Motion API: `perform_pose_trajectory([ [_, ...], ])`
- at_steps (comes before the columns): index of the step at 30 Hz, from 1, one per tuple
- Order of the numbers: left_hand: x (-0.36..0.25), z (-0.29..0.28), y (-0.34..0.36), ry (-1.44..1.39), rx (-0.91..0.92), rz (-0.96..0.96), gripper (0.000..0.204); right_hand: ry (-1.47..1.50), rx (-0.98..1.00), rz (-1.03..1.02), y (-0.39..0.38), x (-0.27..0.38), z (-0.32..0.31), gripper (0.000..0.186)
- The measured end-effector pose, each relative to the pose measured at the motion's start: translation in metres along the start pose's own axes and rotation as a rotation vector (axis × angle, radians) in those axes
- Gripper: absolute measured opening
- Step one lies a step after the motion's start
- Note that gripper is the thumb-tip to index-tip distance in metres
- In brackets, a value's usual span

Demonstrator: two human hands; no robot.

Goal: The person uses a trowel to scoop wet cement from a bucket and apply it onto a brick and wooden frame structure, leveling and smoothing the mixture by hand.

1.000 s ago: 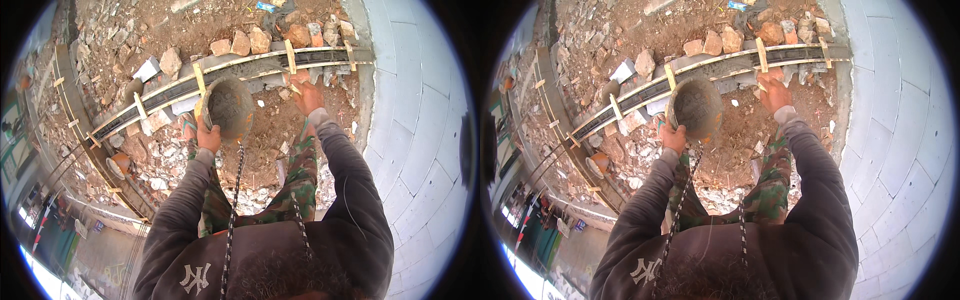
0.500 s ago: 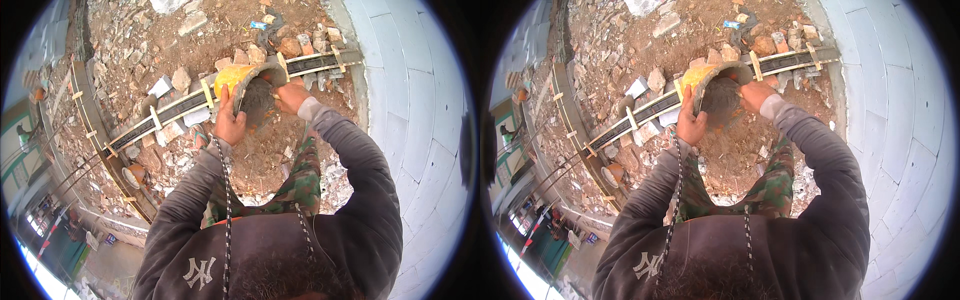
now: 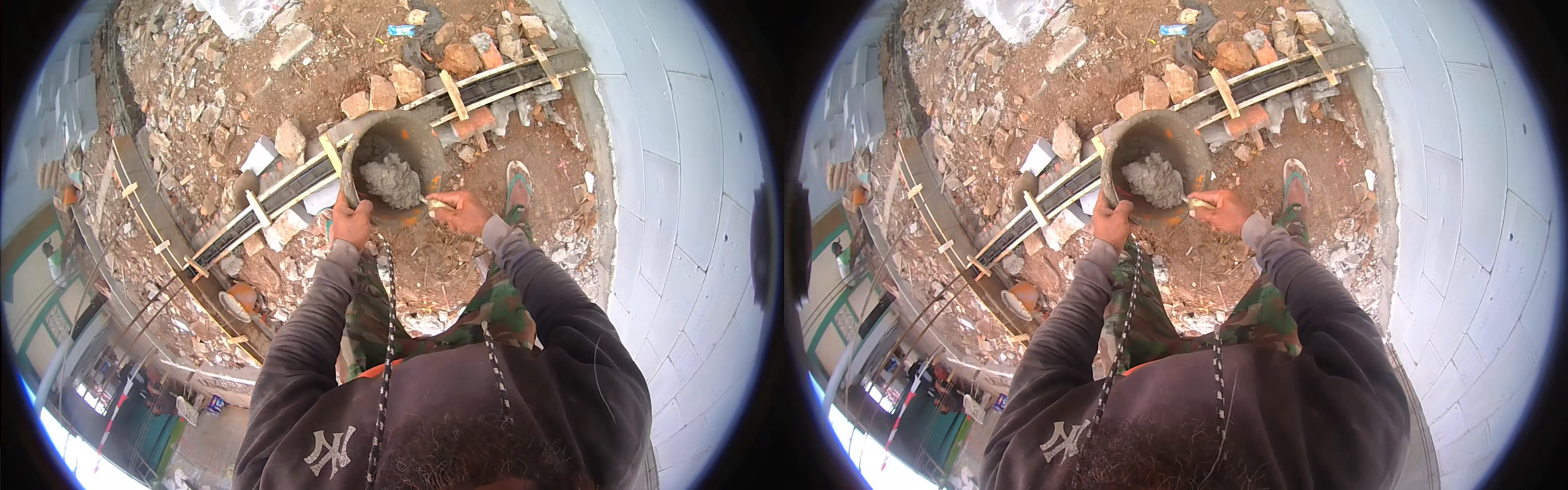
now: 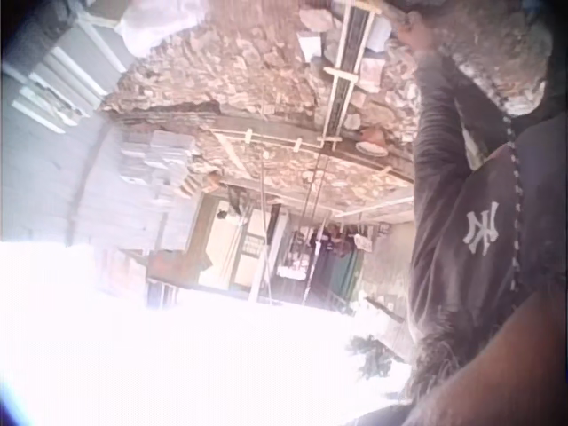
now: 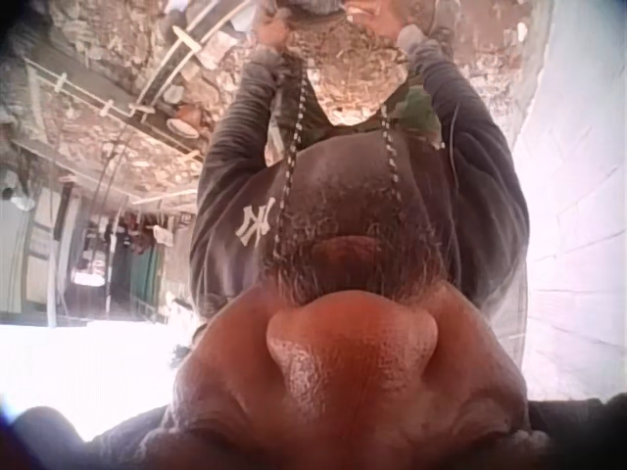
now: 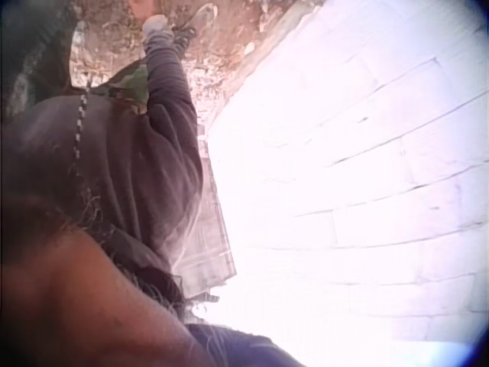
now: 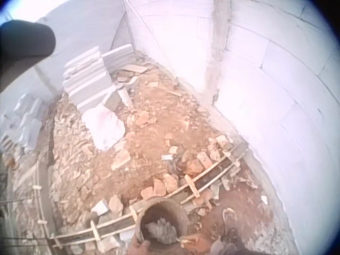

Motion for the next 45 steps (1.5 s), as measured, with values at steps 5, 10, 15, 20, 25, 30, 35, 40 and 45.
perform_pose_trajectory([
  [5,0.039,-0.013,0.007,-0.063,-0.134,-0.191,0.068,0.352,-0.108,0.017,0.01,-0.041,0.02,0.057],
  [10,0.071,-0.052,-0.004,-0.027,-0.318,-0.173,0.061,0.736,-0.189,0.043,0.076,-0.037,0.012,0.047],
  [15,0.079,-0.035,-0.001,-0.129,-0.248,-0.147,0.062,1.13,-0.266,0.027,0.213,-0.036,-0.131,0.019],
  [20,0.056,-0.061,-0.037,0.159,-0.22,0.004,0.063,1.221,-0.395,0.13,0.207,0.01,-0.103,0.018],
  [25,0.012,-0.082,-0.078,0.219,-0.27,-0.033,0.075,0.624,-0.269,0.061,0.016,0.039,0.028,0.043],
  [30,-0.112,-0.036,-0.104,0.329,-0.113,0.074,0.08,-0.538,-0.447,-0.278,-0.147,0.084,0.076,0.063],
  [35,-0.222,-0.003,-0.15,0.38,0.059,0.386,0.082,-1.17,-0.551,-0.255,-0.183,0.159,0.103,0.053],
  [40,-0.305,0.006,-0.184,0.46,0.046,0.52,0.082,-1.195,-0.381,-0.418,-0.282,0.211,0.117,0.051],
  [45,-0.358,0.049,-0.196,0.438,0.136,0.608,0.081,-1.149,-0.498,-0.241,-0.273,0.239,0.026,0.053],
])
Point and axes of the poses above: each hand's wrist, its own y-axis towards the middle knuckle, its own z-axis out of the palm, x = y × z, the point moved 1 cm from there along y, towards the middle knuckle, and after that the axes turned 6 degrees about z, right-handed, at the moved point
